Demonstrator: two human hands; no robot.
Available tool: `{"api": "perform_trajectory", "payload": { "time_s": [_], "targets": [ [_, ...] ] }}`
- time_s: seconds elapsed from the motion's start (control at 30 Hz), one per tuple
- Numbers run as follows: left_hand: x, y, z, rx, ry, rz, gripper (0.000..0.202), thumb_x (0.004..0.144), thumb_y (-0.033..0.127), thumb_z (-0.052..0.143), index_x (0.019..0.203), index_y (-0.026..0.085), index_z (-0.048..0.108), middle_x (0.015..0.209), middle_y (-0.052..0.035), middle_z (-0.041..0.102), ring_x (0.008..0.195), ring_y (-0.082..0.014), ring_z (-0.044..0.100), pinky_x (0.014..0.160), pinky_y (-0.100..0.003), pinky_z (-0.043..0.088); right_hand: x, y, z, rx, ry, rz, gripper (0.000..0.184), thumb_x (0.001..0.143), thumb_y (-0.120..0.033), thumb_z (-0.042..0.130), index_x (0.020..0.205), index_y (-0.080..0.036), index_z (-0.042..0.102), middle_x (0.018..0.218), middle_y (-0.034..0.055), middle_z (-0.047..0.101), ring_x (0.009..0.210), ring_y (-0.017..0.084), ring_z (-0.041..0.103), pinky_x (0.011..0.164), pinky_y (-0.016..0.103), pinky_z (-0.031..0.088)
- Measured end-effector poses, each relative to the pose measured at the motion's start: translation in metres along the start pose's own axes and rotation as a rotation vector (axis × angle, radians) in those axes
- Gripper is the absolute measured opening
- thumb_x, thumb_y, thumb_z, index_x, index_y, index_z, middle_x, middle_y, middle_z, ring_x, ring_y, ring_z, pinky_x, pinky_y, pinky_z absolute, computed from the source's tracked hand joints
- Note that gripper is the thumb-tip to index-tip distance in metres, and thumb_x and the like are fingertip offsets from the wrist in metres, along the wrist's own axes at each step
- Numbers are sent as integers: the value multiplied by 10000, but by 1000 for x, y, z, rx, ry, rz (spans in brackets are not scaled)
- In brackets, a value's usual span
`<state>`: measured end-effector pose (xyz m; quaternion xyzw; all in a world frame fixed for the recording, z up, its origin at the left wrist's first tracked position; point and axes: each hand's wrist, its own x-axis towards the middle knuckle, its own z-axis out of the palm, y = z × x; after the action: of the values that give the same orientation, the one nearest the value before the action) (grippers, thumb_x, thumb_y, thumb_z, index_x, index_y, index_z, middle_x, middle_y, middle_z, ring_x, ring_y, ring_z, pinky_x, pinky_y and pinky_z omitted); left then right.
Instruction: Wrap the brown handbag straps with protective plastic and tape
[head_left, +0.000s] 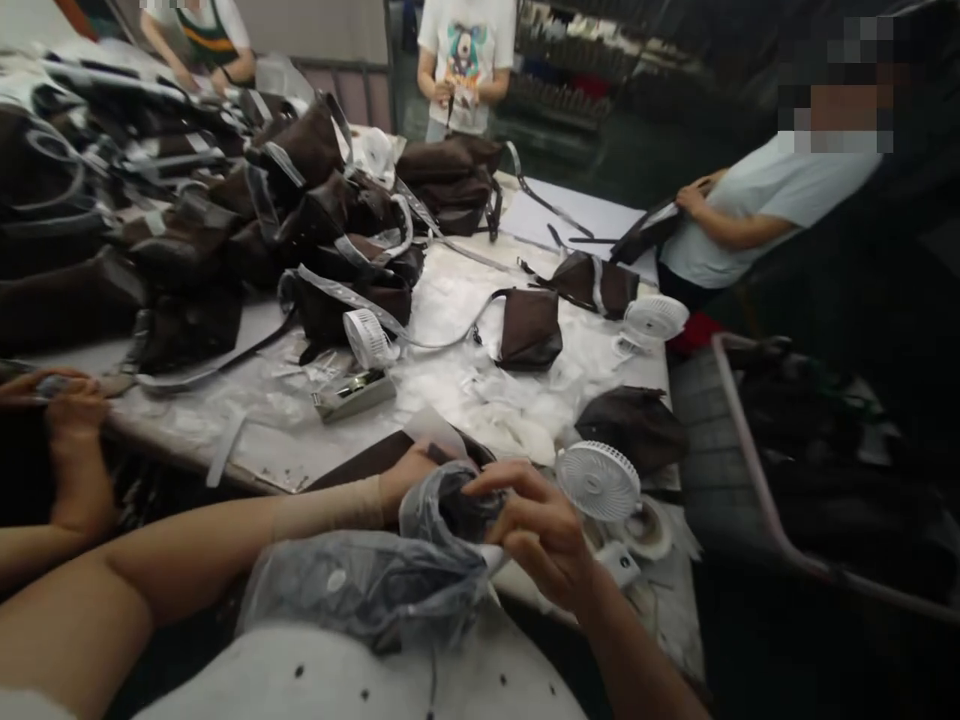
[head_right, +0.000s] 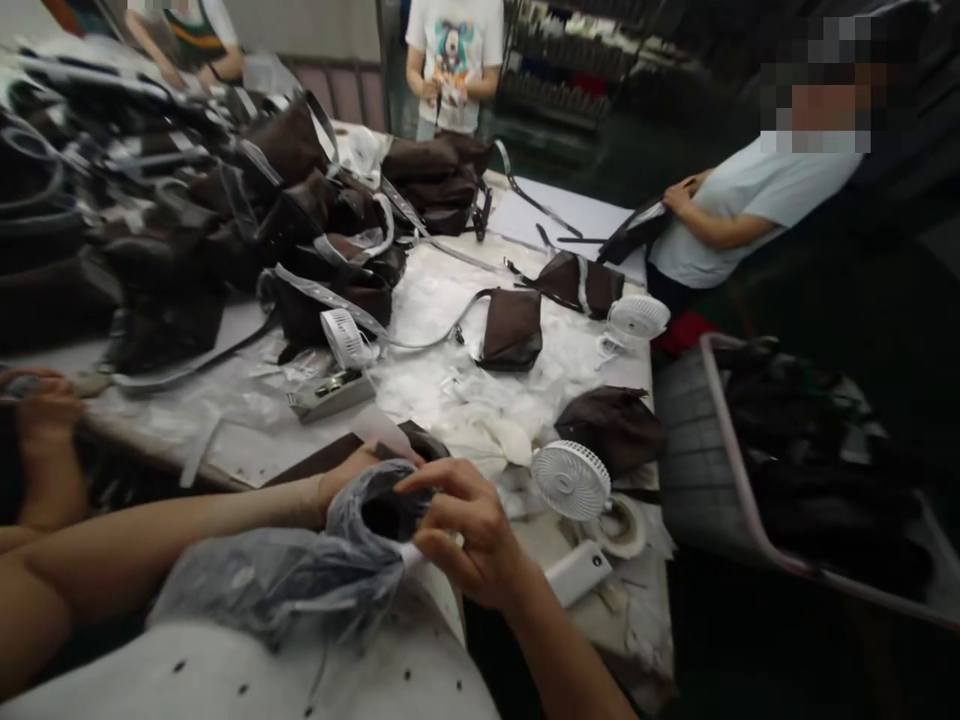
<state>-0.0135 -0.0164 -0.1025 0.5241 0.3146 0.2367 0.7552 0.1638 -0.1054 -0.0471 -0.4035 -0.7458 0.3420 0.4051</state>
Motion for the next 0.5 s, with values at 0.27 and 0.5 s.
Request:
{"api": "perform_trajectory", "payload": {
  "time_s": [0.27, 0.5],
  "targets": [
    [68, -76, -34, 118, 207, -70, 164, 537, 204, 770, 638, 108, 681, 640, -36, 670, 635, -156, 590, 654, -283, 490, 15, 97, 31, -99, 58, 325, 366, 807, -384, 636, 1106, -186, 567, 967, 54, 601, 655, 125, 539, 690, 301, 493],
    [83, -161, -45, 146, 171, -210, 154, 496, 103, 770, 609, 92, 666, 605, -39, 667, 620, -162, 600, 664, -291, 508, -27, 163, 78, -84, -30, 550, 272, 925, -366, 427, 948, -187, 630, 755, 27, 640, 737, 173, 603, 741, 329, 484]
  ]
}}
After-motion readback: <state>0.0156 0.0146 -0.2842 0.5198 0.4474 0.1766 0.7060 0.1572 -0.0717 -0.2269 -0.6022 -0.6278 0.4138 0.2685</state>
